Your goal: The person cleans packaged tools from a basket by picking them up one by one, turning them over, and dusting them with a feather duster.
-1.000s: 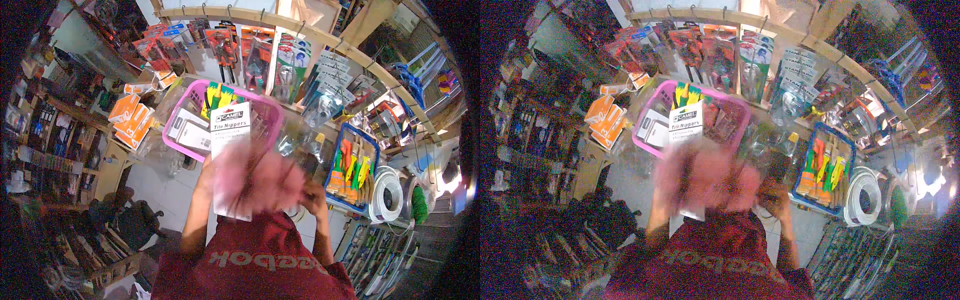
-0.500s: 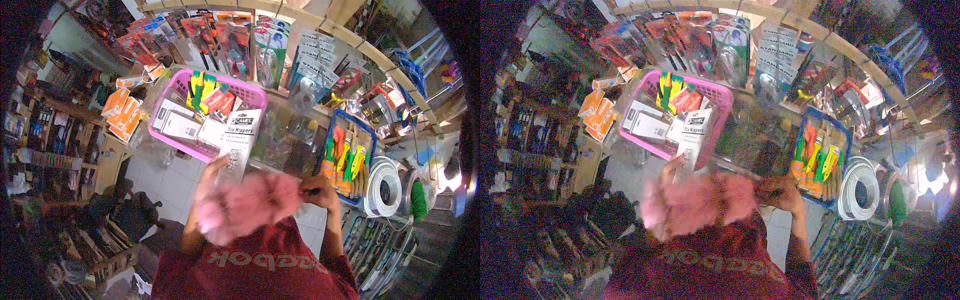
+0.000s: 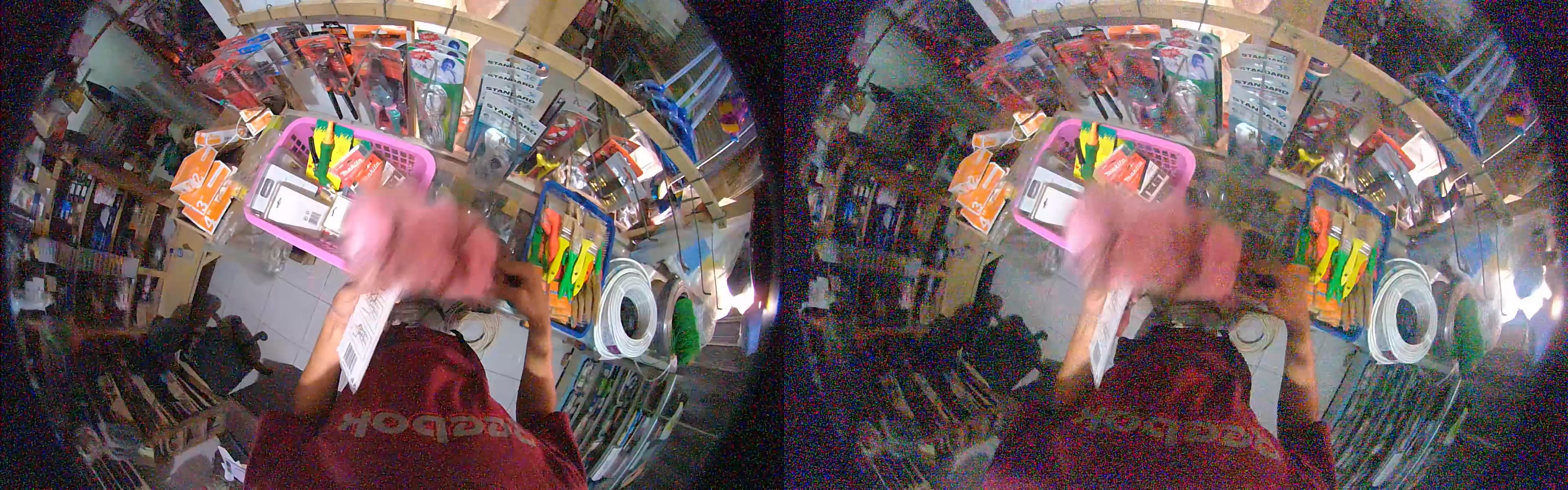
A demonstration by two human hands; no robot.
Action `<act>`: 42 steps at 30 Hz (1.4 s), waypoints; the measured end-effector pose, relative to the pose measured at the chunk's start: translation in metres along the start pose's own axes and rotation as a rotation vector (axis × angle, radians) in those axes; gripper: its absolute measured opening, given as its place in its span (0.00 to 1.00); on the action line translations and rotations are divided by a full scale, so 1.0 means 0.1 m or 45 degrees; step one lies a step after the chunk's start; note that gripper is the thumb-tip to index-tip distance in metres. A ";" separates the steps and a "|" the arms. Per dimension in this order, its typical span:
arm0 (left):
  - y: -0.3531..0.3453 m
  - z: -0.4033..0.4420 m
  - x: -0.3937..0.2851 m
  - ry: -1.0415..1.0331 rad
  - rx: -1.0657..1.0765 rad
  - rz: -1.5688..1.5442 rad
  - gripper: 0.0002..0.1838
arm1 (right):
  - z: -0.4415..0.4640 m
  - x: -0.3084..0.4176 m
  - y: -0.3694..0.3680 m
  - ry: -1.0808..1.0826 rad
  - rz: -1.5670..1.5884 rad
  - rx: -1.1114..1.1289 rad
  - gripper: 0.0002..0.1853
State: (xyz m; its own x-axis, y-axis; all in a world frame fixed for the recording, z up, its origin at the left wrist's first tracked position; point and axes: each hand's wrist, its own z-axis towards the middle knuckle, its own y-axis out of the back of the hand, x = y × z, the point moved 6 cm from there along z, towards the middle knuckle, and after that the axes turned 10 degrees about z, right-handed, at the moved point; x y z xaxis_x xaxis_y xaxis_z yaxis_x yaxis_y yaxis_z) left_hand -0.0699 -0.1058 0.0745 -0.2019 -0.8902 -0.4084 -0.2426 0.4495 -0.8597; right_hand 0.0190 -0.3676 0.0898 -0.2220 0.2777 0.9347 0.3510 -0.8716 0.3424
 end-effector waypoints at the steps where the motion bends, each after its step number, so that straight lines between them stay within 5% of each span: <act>1: -0.01 -0.04 -0.08 0.224 0.357 0.194 0.26 | 0.04 -0.07 0.02 -0.152 0.036 -0.106 0.05; 3: 0.03 -0.08 -0.14 0.207 0.455 0.172 0.26 | 0.10 -0.08 -0.01 -0.246 0.168 -0.340 0.05; 9: 0.17 -0.07 -0.48 -0.025 0.174 0.401 0.24 | 0.16 0.33 -0.36 -0.070 0.049 -0.006 0.16; 12: 0.27 -0.07 -0.71 -0.111 -0.100 0.623 0.24 | 0.08 0.10 -0.71 -0.053 0.175 0.665 0.16; 13: 0.32 -0.08 -0.79 -0.114 -0.159 0.655 0.24 | 0.03 0.05 -0.78 -0.122 -0.107 0.826 0.16; 17: -0.22 -0.12 -1.04 -0.026 -0.100 0.233 0.21 | 0.12 0.11 -0.79 -0.243 0.054 0.540 0.17; 19: -0.27 -0.18 -1.13 -0.118 -0.158 0.339 0.20 | 0.10 0.21 -0.87 -0.160 0.047 0.642 0.17; 20: -0.19 -0.23 -1.21 -0.244 -0.265 0.596 0.20 | 0.09 0.27 -0.92 -0.114 0.045 0.692 0.17; 23: 0.20 0.06 -1.38 -0.163 0.009 0.475 0.20 | 0.11 0.43 -0.97 -0.173 0.063 0.655 0.17; 26: 0.27 0.10 -1.57 -0.368 -0.143 0.614 0.20 | 0.08 0.48 -0.99 -0.141 0.118 0.566 0.17; 30: 0.37 0.30 -1.72 -0.212 0.127 0.210 0.20 | 0.01 0.58 -1.00 -0.309 0.100 0.470 0.18; 33: 0.15 0.22 -1.85 -0.334 0.033 0.226 0.22 | -0.12 0.33 -0.76 -0.084 -0.118 0.203 0.17; 42: 0.27 0.33 -1.89 -0.483 -0.304 0.239 0.21 | -0.17 0.54 -1.05 0.139 -0.135 0.080 0.11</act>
State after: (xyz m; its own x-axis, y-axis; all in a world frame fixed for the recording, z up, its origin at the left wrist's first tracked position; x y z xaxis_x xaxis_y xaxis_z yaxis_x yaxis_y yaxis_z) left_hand -0.0070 0.0725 0.1185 0.0863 -0.7364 -0.6710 -0.4550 0.5700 -0.6841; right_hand -0.0451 -0.2676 0.1031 -0.3570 0.3186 0.8781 0.3757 -0.8117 0.4473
